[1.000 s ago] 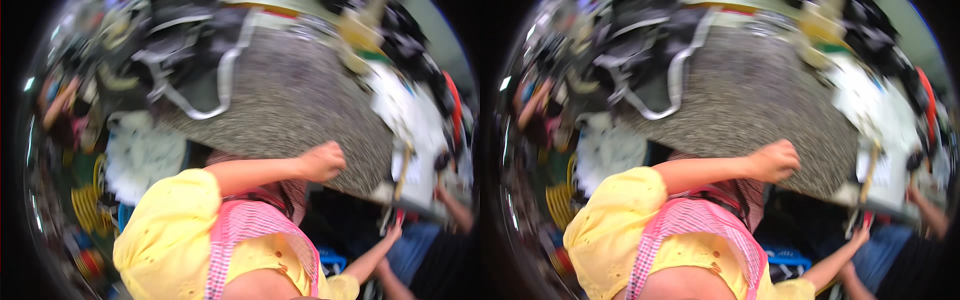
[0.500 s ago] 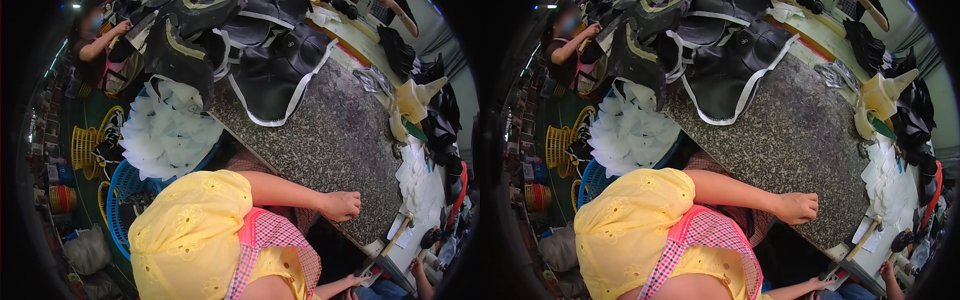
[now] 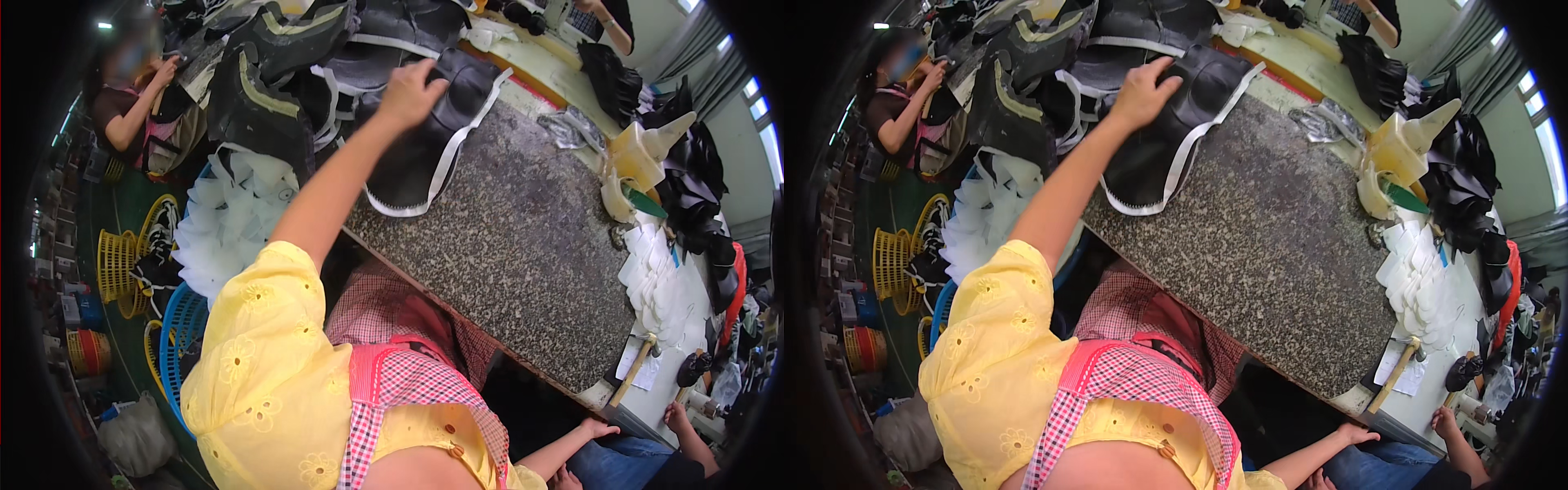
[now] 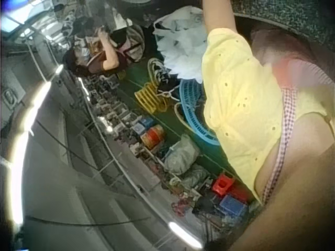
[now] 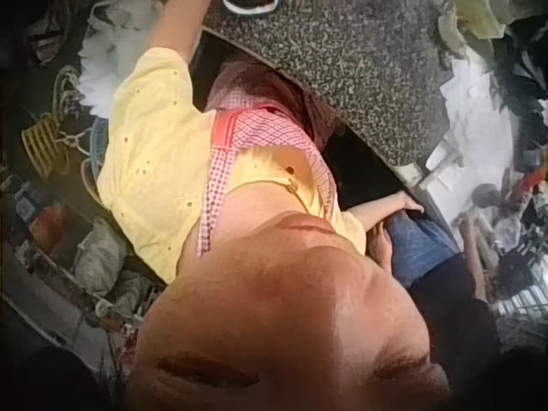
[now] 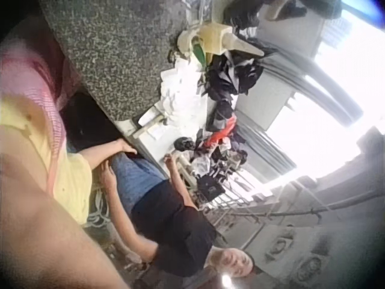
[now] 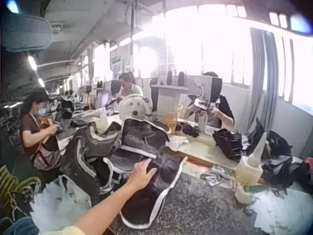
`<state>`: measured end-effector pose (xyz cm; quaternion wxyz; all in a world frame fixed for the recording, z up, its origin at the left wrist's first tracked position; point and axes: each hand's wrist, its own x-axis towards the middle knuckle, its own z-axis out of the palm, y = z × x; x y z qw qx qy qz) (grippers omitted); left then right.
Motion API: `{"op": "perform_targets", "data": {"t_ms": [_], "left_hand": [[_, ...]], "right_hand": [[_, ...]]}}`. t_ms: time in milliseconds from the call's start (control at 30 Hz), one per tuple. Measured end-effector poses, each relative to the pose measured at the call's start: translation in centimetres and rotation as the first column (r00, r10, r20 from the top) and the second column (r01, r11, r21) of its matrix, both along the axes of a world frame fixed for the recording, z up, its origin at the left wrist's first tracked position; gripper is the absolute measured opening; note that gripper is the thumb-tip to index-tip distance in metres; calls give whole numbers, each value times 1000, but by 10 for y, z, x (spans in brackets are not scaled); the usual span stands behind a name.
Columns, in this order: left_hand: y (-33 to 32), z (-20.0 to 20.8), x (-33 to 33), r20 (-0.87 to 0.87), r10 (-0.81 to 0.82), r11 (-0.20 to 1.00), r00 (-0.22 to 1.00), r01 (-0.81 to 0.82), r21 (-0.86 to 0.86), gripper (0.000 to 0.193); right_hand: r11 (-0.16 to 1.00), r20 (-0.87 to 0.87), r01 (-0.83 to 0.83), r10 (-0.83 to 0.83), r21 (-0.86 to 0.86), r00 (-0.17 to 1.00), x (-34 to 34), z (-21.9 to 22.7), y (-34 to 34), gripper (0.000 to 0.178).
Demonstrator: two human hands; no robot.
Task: The person attaches white reinforcement inserts to shoe upper pieces by hand, pressing the edges together and folding each piece into shape.
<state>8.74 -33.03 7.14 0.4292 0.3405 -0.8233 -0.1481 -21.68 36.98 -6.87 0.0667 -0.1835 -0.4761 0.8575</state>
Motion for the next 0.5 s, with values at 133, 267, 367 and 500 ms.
{"op": "perform_targets", "data": {"t_ms": [133, 267, 367, 500], "left_hand": [[-57, -11, 9, 425, -44, 937, 904, -111, 332, 70], [-55, -5, 26, 590, -107, 977, 800, -24, 210, 69], [-44, 1, 40, 332, -375, 917, 866, 295, 267, 59], [38, 38, 44, 303, -620, 780, 723, 528, 336, 53]], "right_hand": [[428, -360, 491, -354, 759, 863, 1, 8, -4, 59], [485, -714, 561, 216, 670, 666, 71, 103, -152, 39], [638, -652, 264, 506, 723, 564, 100, 130, -249, 37], [453, -484, 259, 873, 853, 67, 181, 197, -391, 48]]}}
